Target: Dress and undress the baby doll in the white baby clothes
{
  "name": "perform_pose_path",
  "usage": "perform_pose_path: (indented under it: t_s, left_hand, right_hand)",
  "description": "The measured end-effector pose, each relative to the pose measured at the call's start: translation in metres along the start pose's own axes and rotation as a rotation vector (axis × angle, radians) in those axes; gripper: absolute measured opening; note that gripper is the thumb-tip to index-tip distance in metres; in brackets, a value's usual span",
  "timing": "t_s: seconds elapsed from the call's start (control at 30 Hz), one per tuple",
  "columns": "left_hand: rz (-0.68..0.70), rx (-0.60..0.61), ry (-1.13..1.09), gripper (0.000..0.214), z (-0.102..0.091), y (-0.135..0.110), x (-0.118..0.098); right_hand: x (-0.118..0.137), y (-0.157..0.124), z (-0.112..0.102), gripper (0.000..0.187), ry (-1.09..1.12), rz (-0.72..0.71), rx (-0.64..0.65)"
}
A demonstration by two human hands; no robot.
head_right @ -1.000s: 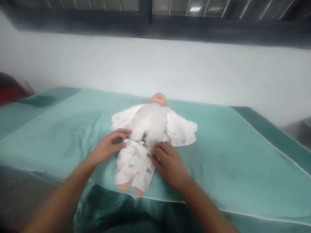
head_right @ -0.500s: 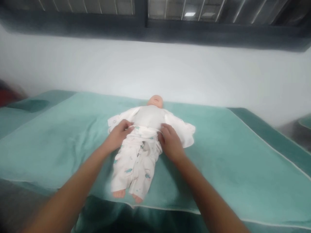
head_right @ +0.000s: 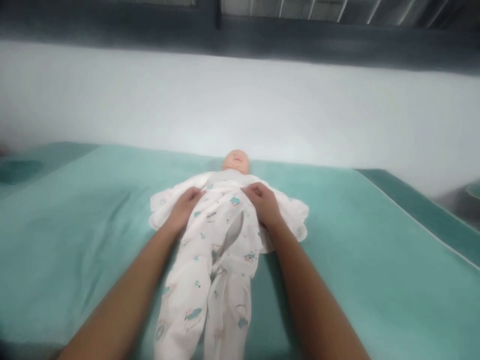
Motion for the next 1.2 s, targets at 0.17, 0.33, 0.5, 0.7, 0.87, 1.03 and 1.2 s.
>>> perform_pose_path:
  t_s: [0.17, 0.33, 0.5, 0.7, 0.87, 1.03, 1.2]
  left_hand:
    - [-0.094, 0.188, -0.134, 0.032, -0.009, -0.008, 0.002]
    - [-0.108, 0.279, -0.111, 0.030, -0.017, -0.018, -0.001]
    - [-0.127, 0.451, -0.230, 0.041, -0.020, -0.030, -0.003]
    - [-0.223, 0.494, -0.384, 0.042, -0.021, -0.031, 0.003]
    - [-0.260, 0.472, -0.445, 0.043, -0.019, -0.030, 0.011]
    - [-0.279, 0.463, -0.459, 0.041, -0.021, -0.029, 0.014]
    - [-0.276, 0.472, -0.461, 0.035, -0.022, -0.027, 0.017]
  right_hand:
    - [-0.002, -0.009, -0.015, 0.027, 0.006, 0.008, 0.121]
    - [-0.011, -0.009, -0.031, 0.023, -0.035, 0.091, 0.310]
    - [-0.016, -0.029, -0.039, 0.021, 0.048, 0.181, 0.387]
    - [-0.010, -0.048, -0.034, 0.028, 0.311, 0.184, 0.425]
    - [-0.022, -0.047, -0.030, 0.033, 0.423, 0.301, 0.351]
    - [-0.027, -0.046, -0.030, 0.038, 0.431, 0.287, 0.403]
    - [-0.017, -0.049, -0.032, 0.020, 0.435, 0.195, 0.522]
Point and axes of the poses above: each hand's wrist, its own y-axis towards the middle knuckle, its own z-axis out of the palm, x = y × z, the point moved 4 cm from there along y, towards the middle knuckle, and after that the axes turned 7 degrees about -x, right-handed, at the moved point
